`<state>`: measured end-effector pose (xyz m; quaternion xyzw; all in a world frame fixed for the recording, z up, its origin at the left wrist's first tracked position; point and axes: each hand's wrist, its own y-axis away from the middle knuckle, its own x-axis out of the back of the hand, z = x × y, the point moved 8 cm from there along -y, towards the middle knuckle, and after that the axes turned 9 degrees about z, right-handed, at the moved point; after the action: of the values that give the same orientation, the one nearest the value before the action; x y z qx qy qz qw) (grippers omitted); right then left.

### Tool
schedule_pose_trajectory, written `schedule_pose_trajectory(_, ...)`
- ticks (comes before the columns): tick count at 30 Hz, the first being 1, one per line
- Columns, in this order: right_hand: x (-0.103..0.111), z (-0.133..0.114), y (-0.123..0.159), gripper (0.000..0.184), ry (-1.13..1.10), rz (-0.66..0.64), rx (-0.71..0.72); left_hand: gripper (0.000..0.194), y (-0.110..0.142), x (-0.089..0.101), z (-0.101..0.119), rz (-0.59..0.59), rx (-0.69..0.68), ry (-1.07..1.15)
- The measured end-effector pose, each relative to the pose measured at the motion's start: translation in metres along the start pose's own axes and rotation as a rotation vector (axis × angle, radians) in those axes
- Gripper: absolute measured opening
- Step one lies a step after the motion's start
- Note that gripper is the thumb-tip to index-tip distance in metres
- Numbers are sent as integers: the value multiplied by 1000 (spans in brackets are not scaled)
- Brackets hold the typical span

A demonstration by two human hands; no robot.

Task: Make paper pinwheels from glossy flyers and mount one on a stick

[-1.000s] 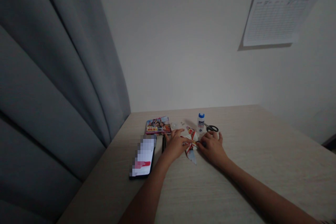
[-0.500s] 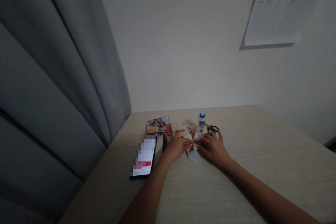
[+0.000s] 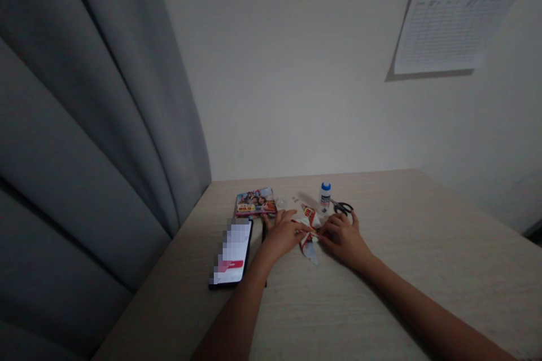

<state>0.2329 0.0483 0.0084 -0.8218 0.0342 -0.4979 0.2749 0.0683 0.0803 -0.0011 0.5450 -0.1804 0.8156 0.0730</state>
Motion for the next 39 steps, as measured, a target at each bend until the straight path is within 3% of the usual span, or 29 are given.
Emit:
schedule_pose_trajectory(10, -1, 1, -1, 14, 12, -10, -2, 34, -4, 0, 4, 47, 18, 85)
schedule_pose_trajectory(16, -3, 2, 0, 14, 11, -25, -8, 23, -1, -1, 7, 16, -35, 7)
schedule_pose_trajectory(32, -1, 0, -1, 16, 12, -41, -21, 26, 2, 3, 9, -23, -42, -70)
schedule_pose_trajectory(39, -3, 2, -1, 16, 7, -37, -18, 30, 0, 6, 7, 63, 30, -8)
